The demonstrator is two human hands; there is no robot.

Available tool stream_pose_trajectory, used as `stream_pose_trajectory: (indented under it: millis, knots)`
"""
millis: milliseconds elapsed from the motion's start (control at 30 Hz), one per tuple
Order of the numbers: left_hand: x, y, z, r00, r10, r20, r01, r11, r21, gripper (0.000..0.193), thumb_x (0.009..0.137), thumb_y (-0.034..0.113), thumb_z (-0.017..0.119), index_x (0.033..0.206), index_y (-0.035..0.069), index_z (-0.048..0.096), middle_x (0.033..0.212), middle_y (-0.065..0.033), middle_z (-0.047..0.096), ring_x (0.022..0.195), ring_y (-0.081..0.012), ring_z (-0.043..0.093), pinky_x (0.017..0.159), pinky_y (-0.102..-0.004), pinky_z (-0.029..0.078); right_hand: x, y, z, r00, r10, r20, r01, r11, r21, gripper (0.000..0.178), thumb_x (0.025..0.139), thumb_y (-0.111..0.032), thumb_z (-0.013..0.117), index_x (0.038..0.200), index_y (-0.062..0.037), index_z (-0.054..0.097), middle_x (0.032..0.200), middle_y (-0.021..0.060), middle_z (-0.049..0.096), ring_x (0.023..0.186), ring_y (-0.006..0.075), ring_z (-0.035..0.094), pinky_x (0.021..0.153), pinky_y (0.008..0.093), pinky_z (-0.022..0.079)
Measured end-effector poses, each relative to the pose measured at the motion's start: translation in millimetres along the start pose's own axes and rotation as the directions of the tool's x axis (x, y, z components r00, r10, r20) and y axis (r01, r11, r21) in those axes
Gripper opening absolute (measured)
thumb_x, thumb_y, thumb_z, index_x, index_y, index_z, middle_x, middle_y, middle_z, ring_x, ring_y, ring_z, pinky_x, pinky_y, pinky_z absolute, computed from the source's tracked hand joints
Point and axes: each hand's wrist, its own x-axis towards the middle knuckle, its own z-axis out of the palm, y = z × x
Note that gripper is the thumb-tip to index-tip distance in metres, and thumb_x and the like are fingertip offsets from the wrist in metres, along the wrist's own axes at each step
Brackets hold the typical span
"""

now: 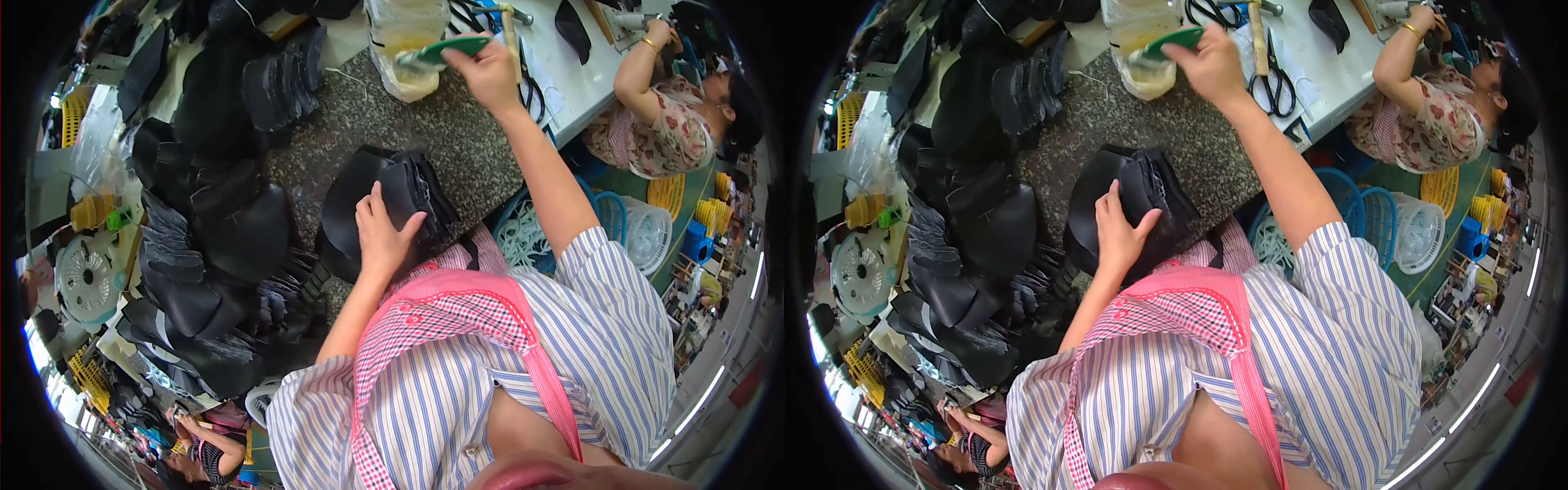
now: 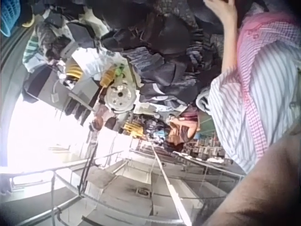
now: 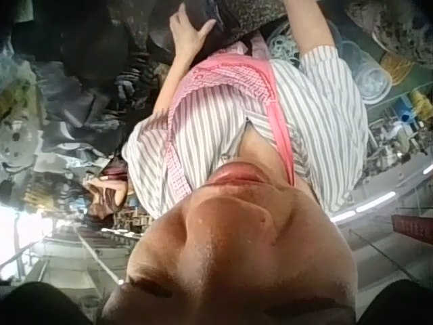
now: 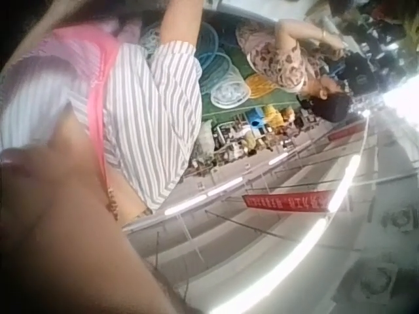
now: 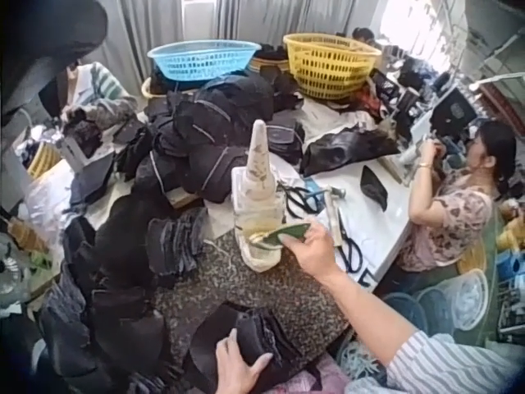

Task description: Applying glue to black leather shoe components using a hand brush at a factory workstation.

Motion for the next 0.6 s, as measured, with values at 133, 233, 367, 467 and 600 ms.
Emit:
stream_pose_trajectory:
  millis: [133, 233, 367, 467, 600]
  knots:
    - [-0.7, -0.3, 21.5, 0.995, 0.026, -0.093, -0.034, 0.996, -0.084, 0.077, 0.060, 0.028, 0.070, 0.119, 0.001, 0.030, 0.100, -0.0175, 0.036, 0.092, -0.0321, 0.037, 0.081, -0.0372, 0.033, -14.7, 1.1, -12.9, 0.951, -0.239, 0.198, 0.268, 0.955, -0.132, 0.009, 0.068, -0.010, 0.062, 0.077, -0.0077, 0.062, 0.069, 0.0041, 0.059, 0.065, 0.0152, 0.051, 0.058, 0.0250, 0.041]
    - [14.7, -3.9, 36.2, 0.974, 0.123, -0.191, -0.127, 0.992, -0.010, 0.073, 0.057, 0.028, 0.071, 0.117, 0.004, 0.035, 0.098, -0.0158, 0.038, 0.090, -0.0303, 0.038, 0.079, -0.0364, 0.034, -22.0, 3.6, -37.3, 0.992, 0.080, -0.094, -0.076, 0.996, 0.040, 0.008, 0.070, -0.010, 0.061, 0.076, -0.0042, 0.061, 0.064, 0.0028, 0.058, 0.057, 0.0097, 0.049, 0.053, 0.0225, 0.039]
    - [34.3, -9.1, 37.7, 0.925, 0.226, -0.307, -0.216, 0.974, 0.066, 0.067, 0.055, 0.032, 0.071, 0.111, 0.006, 0.042, 0.096, -0.0127, 0.042, 0.088, -0.0288, 0.040, 0.076, -0.0366, 0.036, -41.9, -2.3, -43.1, 0.975, 0.163, 0.150, -0.159, 0.986, -0.042, 0.010, 0.072, -0.011, 0.060, 0.074, -0.0006, 0.059, 0.062, -0.0012, 0.056, 0.051, 0.0051, 0.045, 0.047, 0.0217, 0.035]
    - [54.0, -15.8, 31.3, 0.900, 0.245, -0.360, -0.227, 0.970, 0.093, 0.064, 0.056, 0.033, 0.070, 0.108, 0.006, 0.044, 0.096, -0.0127, 0.043, 0.088, -0.0287, 0.041, 0.076, -0.0360, 0.036, -60.8, -12.9, -37.8, 0.954, 0.235, 0.185, -0.268, 0.946, 0.180, 0.010, 0.073, -0.010, 0.058, 0.079, -0.0018, 0.057, 0.060, -0.0011, 0.053, 0.051, 0.0051, 0.045, 0.046, 0.0191, 0.035]
    - [51.0, -15.2, 25.2, 0.915, 0.204, -0.347, -0.202, 0.978, 0.043, 0.058, 0.064, 0.030, 0.066, 0.111, 0.005, 0.042, 0.103, -0.0138, 0.043, 0.092, -0.0290, 0.041, 0.079, -0.0360, 0.036, -80.0, -23.5, -36.7, 0.931, 0.264, 0.251, -0.325, 0.914, 0.245, 0.010, 0.075, -0.008, 0.055, 0.082, -0.0023, 0.057, 0.075, 0.0016, 0.057, 0.055, 0.0045, 0.046, 0.048, 0.0171, 0.037]
